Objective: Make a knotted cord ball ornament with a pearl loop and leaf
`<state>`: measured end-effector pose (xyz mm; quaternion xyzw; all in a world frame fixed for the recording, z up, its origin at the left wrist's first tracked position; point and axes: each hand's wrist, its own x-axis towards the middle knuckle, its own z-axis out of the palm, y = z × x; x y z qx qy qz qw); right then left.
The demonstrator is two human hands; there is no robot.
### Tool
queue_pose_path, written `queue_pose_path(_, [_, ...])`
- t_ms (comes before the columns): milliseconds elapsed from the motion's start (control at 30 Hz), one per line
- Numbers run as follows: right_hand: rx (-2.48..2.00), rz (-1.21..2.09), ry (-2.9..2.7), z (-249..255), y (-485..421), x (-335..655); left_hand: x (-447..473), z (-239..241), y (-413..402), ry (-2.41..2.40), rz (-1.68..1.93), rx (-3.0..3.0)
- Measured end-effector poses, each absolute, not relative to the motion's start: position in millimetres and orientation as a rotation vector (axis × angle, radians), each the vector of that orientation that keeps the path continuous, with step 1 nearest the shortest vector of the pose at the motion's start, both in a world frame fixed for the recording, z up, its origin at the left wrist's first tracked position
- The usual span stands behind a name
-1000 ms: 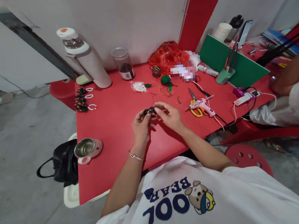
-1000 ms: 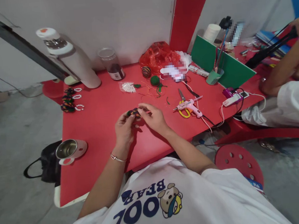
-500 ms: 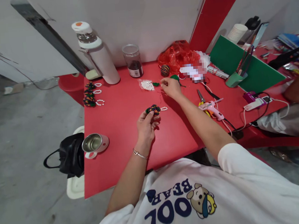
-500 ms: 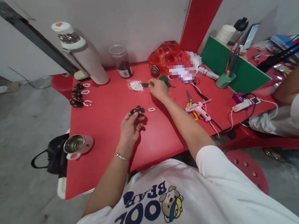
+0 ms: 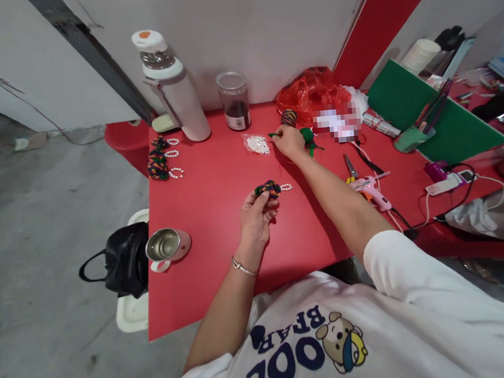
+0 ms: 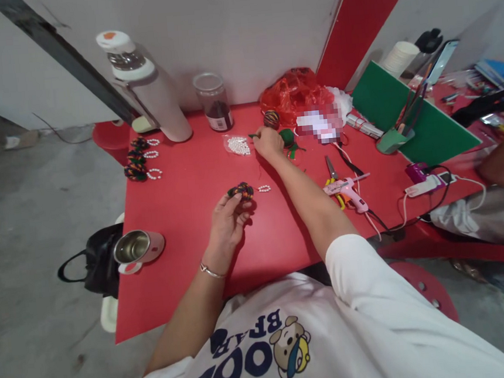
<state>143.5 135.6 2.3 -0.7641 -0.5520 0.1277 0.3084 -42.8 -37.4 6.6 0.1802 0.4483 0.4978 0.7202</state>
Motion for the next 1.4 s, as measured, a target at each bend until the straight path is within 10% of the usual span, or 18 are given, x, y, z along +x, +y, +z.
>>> queue_pose_path(433, [-1.507, 0.46, -1.326, -28, -19, 157, -35, -2, -39, 0.988, 1.076, 0.457])
queue_pose_path(1400, [-1.377, 0.9, -1.319, -23, -33, 131, -35, -5, -35, 0.953, 1.132, 0.489])
